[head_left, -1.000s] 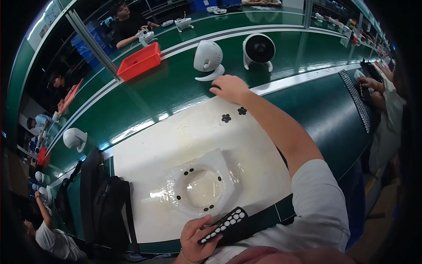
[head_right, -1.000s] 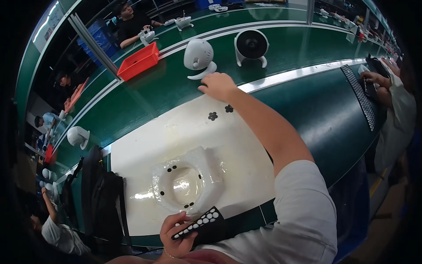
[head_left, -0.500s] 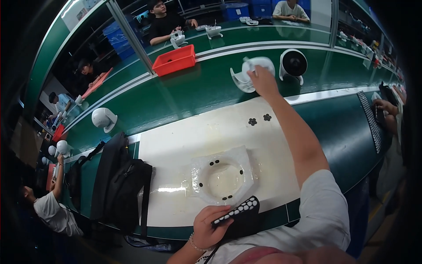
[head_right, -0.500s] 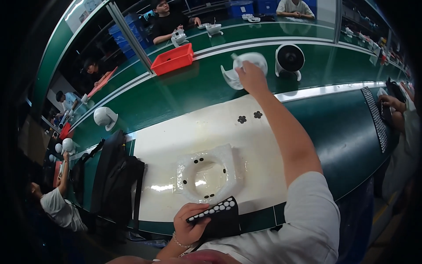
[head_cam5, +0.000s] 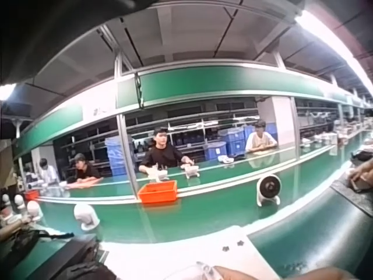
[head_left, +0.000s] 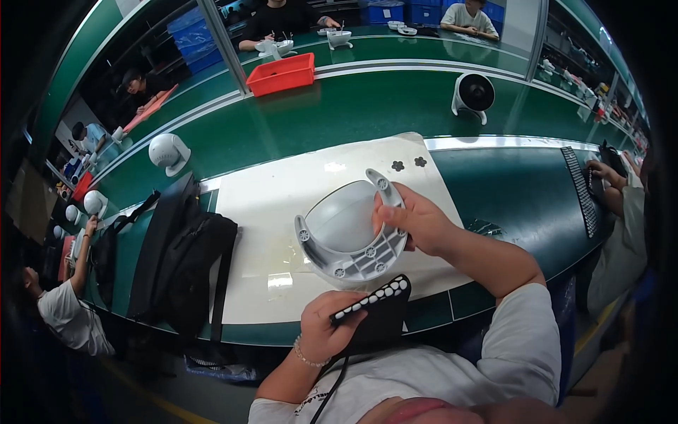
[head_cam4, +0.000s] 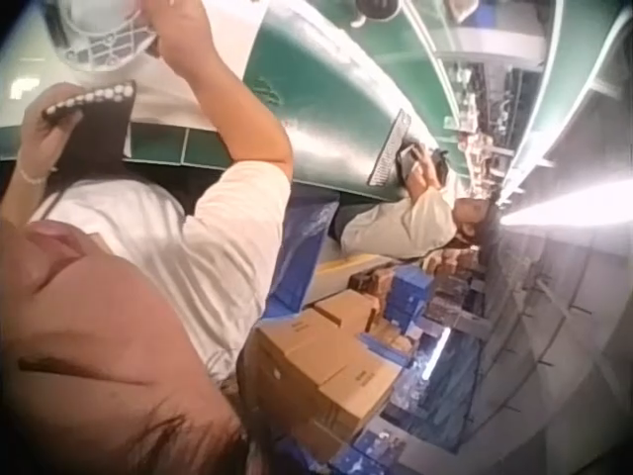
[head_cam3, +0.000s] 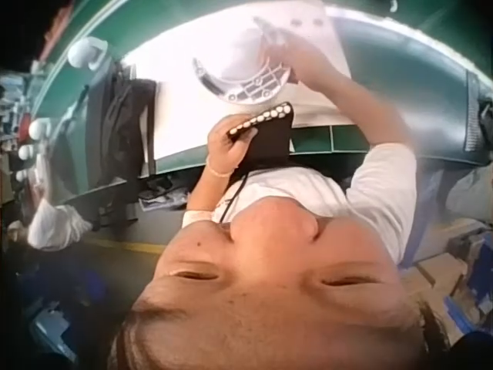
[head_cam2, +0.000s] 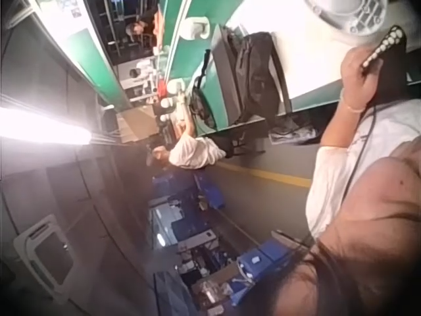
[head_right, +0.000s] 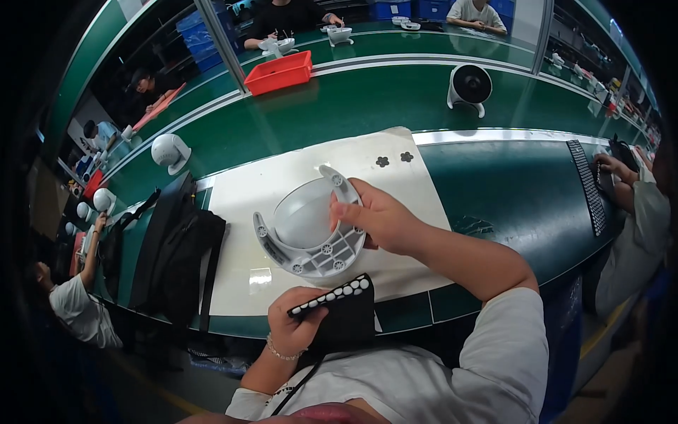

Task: Manually assembling small plastic or rubber components into the housing of a light fixture or electronic device base on an assembly line.

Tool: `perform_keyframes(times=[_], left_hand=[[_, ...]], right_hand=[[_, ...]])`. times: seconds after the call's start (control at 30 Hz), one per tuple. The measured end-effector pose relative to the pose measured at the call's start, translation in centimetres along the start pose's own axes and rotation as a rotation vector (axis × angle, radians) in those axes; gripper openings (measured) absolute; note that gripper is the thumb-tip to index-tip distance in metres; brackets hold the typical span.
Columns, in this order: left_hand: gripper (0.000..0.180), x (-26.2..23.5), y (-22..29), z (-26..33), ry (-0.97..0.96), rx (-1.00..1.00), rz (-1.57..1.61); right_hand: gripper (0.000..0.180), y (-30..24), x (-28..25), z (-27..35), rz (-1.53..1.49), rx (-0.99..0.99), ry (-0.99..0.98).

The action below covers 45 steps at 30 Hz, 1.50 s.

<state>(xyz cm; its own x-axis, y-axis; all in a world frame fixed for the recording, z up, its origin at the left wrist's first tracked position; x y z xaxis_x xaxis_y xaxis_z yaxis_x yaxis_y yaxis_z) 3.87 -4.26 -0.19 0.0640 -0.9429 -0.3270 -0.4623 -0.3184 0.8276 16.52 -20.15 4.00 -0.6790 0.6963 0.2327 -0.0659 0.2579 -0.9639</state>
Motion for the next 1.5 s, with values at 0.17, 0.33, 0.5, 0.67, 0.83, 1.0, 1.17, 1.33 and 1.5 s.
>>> perform_keyframes(times=[0.17, 0.33, 0.5, 0.67, 0.83, 1.0, 1.17, 1.33, 1.5], left_hand=[[0.029, 0.1, -0.3, 0.4, 0.031, 0.004, -0.008], [0.027, 0.1, -0.2, 0.8, 0.06, -0.035, 0.021], [0.018, -0.5, -0.6, 1.3, 0.139, -0.137, 0.138], [0.015, -1.0, -1.3, 1.5, 0.248, -0.157, 0.279], [0.018, -1.1, -1.2, 1.1, 0.215, -0.084, 0.312], [0.025, -0.2, -0.6, 0.5, 0.264, -0.057, 0.544], [0.015, -0.5, -1.1, 1.2, 0.178, -0.116, 0.368], [0.011, -0.7, -1.1, 1.6, 0.247, -0.138, 0.345], [0.009, -0.7, -0.9, 1.6, 0.306, -0.19, 0.307]], right_hand=[[0.023, 0.4, 0.6, 0.5, -0.025, 0.046, -0.008], [0.03, 0.6, -0.5, 0.7, 0.117, 0.101, 0.01], [0.051, -2.9, -0.2, 2.6, 1.065, -0.402, 0.226], [0.047, -3.7, 4.6, 4.5, 1.024, -0.48, -0.524], [0.034, -2.9, 5.1, 4.9, 0.957, -0.442, -0.392], [0.022, -2.1, 4.9, 4.7, 0.976, -0.46, -0.311], [0.02, -2.8, 5.0, 4.9, 0.976, -0.299, -0.287], [0.018, -4.3, 4.7, 5.3, 0.995, -0.212, -0.235], [0.013, -3.8, 4.8, 5.3, 1.125, -0.632, -0.242]])
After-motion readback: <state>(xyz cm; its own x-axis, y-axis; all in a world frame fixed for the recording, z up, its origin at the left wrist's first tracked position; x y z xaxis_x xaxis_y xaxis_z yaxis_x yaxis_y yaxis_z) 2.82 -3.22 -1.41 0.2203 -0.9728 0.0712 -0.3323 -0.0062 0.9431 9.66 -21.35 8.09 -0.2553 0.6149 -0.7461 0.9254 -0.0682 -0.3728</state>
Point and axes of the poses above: each hand's wrist, its own z-axis away from the middle knuckle, its own x-axis out of the palm, y = z × x, the point moved 3 cm from there along -z, towards the middle knuckle, and after that the axes turned 6 degrees about -x, right-handed, at the moved point
